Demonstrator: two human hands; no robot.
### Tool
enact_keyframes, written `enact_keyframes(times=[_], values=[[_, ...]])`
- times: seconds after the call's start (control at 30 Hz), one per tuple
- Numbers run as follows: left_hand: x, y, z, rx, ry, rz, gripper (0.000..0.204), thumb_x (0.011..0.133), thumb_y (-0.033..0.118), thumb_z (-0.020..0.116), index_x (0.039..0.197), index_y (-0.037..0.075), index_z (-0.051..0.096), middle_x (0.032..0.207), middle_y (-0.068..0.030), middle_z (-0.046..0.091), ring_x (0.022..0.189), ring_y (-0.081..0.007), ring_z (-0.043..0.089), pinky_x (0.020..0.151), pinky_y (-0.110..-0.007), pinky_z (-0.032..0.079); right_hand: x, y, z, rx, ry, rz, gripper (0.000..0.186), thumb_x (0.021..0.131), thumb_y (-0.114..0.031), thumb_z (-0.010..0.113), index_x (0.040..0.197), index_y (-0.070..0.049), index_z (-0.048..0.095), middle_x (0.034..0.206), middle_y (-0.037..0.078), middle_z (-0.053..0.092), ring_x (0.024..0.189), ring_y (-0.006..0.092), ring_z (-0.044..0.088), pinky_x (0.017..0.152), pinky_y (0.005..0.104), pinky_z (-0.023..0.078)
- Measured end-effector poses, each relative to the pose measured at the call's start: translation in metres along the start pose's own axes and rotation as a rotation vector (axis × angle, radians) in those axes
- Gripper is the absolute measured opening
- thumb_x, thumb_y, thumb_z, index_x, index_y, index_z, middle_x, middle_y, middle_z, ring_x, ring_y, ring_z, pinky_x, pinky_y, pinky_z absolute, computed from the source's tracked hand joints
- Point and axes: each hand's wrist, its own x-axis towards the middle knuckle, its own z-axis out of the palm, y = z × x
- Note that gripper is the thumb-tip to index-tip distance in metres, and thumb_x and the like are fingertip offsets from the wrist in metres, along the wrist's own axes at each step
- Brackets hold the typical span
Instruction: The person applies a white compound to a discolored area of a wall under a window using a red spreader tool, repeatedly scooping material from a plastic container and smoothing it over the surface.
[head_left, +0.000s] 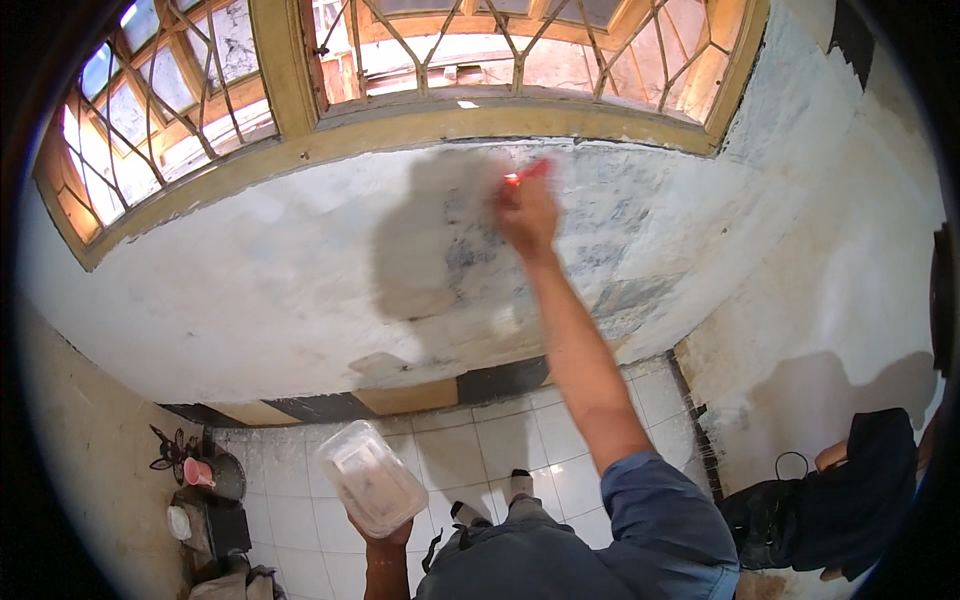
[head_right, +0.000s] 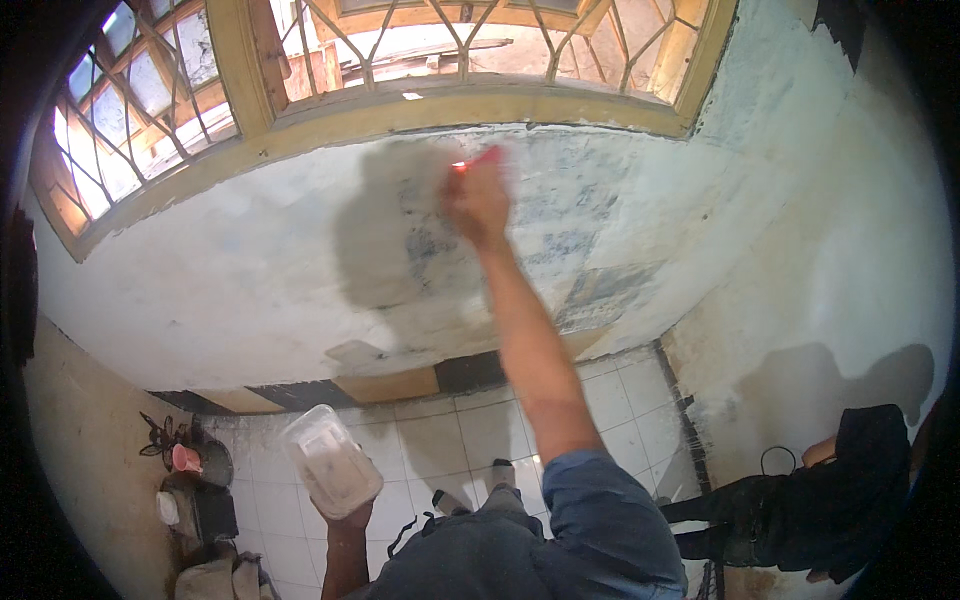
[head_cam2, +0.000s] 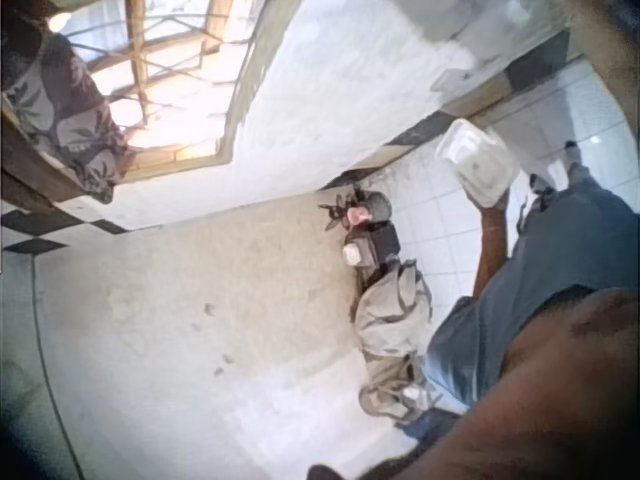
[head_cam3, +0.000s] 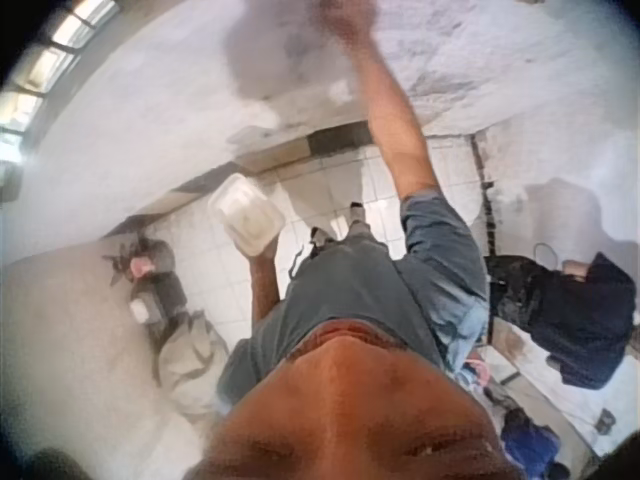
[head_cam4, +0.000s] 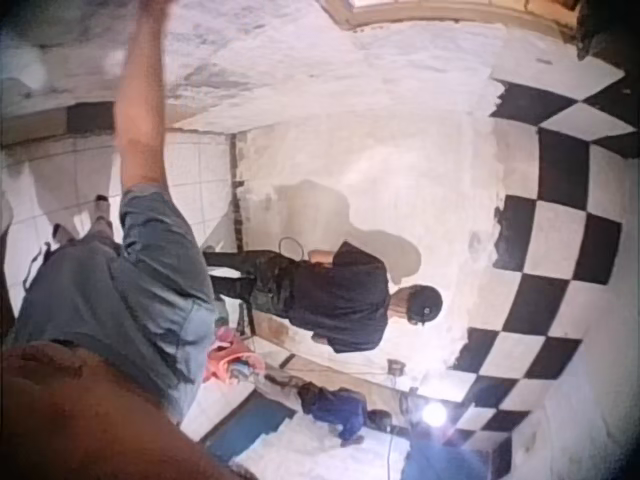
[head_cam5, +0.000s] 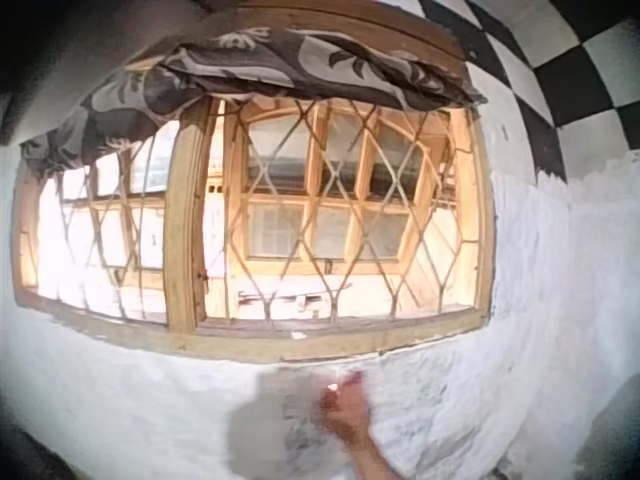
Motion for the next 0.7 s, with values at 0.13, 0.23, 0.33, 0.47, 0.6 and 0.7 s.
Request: enact_keyframes(times=[0.13, 0.23, 0.33, 0.47, 0.6, 0.7], values=[[0.002, 0.002, 0.001, -0.078, 0.037, 0.011, 0.062, 0.1, 0.051, 0.043, 0.147, 0.013, 0.033, 0.135, -0.013, 0.053, 0.117, -0.0275, 0.058, 0.097, -0.046, 0.052, -0.031, -0.132, 0.05, 0.153, -0.277, -0.246, 0.011, 0.077, -0.014, 0.064, 0.087, -0.011, 0.066, 0.085, 0.009, 0.059, 0.083, 0.0279, 0.062, 0.078, 0.0424, 0.052], [-0.004, 0.011, -0.002, -0.009, 0.063, 0.066, 0.06, 0.101, 0.05, 0.041, 0.147, 0.013, 0.034, 0.136, -0.0115, 0.053, 0.118, -0.0269, 0.058, 0.097, -0.045, 0.051, -0.035, -0.223, 0.009, 0.433, -0.251, -0.338, 0.008, 0.078, -0.012, 0.064, 0.074, -0.01, 0.058, 0.077, 0.008, 0.056, 0.071, 0.0223, 0.06, 0.062, 0.0391, 0.052], [0.0, 0.012, 0.008, -0.252, 0.092, -0.039, 0.056, 0.101, 0.044, 0.044, 0.147, 0.013, 0.035, 0.135, -0.0101, 0.054, 0.119, -0.0273, 0.057, 0.098, -0.046, 0.05, -0.053, -0.217, -0.038, 0.675, -0.308, -0.005, 0.016, 0.084, -0.015, 0.067, 0.075, -0.008, 0.057, 0.079, 0.009, 0.056, 0.071, 0.022, 0.06, 0.059, 0.0367, 0.051], [0.009, 0.001, 0.023, -0.369, 0.098, -0.148, 0.053, 0.1, 0.036, 0.052, 0.145, 0.012, 0.039, 0.133, -0.0114, 0.056, 0.117, -0.0281, 0.058, 0.098, -0.046, 0.05, -0.123, -0.143, -0.09, 1.171, -0.258, 1.045, 0.016, 0.095, -0.021, 0.065, 0.091, -0.006, 0.062, 0.086, 0.001, 0.058, 0.077, 0.0109, 0.059, 0.062, 0.0305, 0.052], [0.021, -0.025, 0.027, -0.009, -0.047, -0.057, 0.053, 0.097, 0.032, 0.057, 0.144, 0.012, 0.042, 0.131, -0.0116, 0.058, 0.115, -0.0283, 0.06, 0.098, -0.046, 0.05, -0.16, -0.043, -0.148, 1.323, 0.102, 1.723, 0.015, 0.096, -0.013, 0.061, 0.109, -0.005, 0.059, 0.099, 0.004, 0.064, 0.084, 0.0151, 0.063, 0.071, 0.0287, 0.051], [0.033, -0.042, 0.063, 0.454, -0.196, 0.088, 0.053, 0.097, 0.031, 0.057, 0.144, 0.012, 0.042, 0.132, -0.0109, 0.057, 0.116, -0.027, 0.06, 0.098, -0.044, 0.05, -0.136, 0.036, -0.176, 1.225, 0.196, 1.783, 0.02, 0.091, -0.007, 0.066, 0.109, -0.006, 0.058, 0.099, 0.003, 0.064, 0.081, 0.0134, 0.061, 0.069, 0.029, 0.05]])
